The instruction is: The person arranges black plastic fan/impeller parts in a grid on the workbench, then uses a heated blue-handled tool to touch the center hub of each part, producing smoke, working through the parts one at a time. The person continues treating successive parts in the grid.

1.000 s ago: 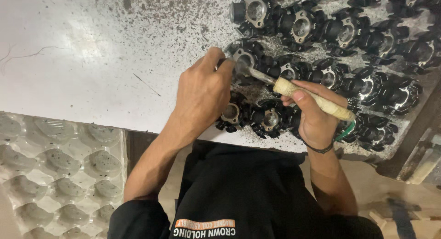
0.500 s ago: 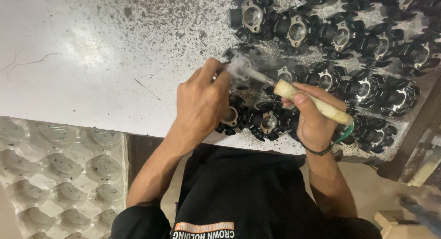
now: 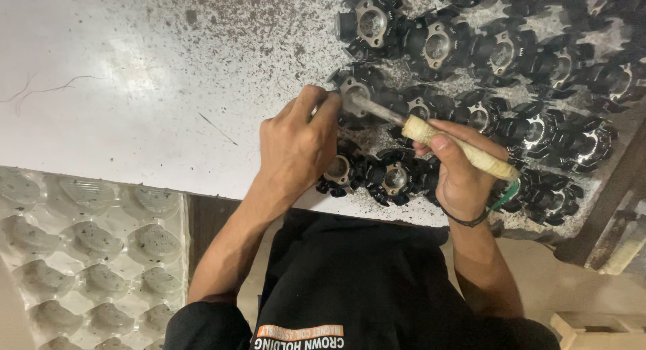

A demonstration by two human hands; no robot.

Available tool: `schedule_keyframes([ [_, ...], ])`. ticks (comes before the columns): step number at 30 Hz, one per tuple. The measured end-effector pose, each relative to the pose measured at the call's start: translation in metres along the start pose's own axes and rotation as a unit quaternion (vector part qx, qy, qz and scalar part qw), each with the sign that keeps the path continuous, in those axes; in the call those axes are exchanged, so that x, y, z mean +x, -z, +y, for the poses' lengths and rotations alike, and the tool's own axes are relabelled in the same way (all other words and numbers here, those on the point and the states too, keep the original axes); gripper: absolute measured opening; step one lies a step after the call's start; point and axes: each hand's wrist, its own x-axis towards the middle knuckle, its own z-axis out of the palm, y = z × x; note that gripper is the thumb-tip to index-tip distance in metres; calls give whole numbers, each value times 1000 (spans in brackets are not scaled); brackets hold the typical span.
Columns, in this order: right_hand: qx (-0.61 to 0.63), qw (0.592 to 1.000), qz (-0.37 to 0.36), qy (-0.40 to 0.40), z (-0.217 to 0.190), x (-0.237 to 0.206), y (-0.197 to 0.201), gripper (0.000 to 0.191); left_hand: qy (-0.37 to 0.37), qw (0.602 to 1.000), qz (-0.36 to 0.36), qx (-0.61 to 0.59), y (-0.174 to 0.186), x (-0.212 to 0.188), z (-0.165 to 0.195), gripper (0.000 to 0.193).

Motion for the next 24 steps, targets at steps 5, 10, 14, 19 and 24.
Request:
schedule_keyframes([
  [5, -4, 1000, -20, -2, -1, -1, 0, 25, 15, 1000, -27, 1, -5, 7, -3, 22],
  [10, 10, 997, -42, 66, -25, 17, 17, 20, -9, 998, -45, 38, 26, 20, 15, 20],
  [14, -7, 989, -42, 142, -42, 53, 30, 18, -29, 994, -100, 31, 87, 31, 39, 23],
  [19, -21, 998, -33, 46, -15, 91, 13, 22, -141, 976, 157, 46, 76, 93, 25, 28],
  [24, 13, 999, -46, 26, -2, 99, 10, 25, -29, 996, 56, 60, 4, 101, -12, 34],
])
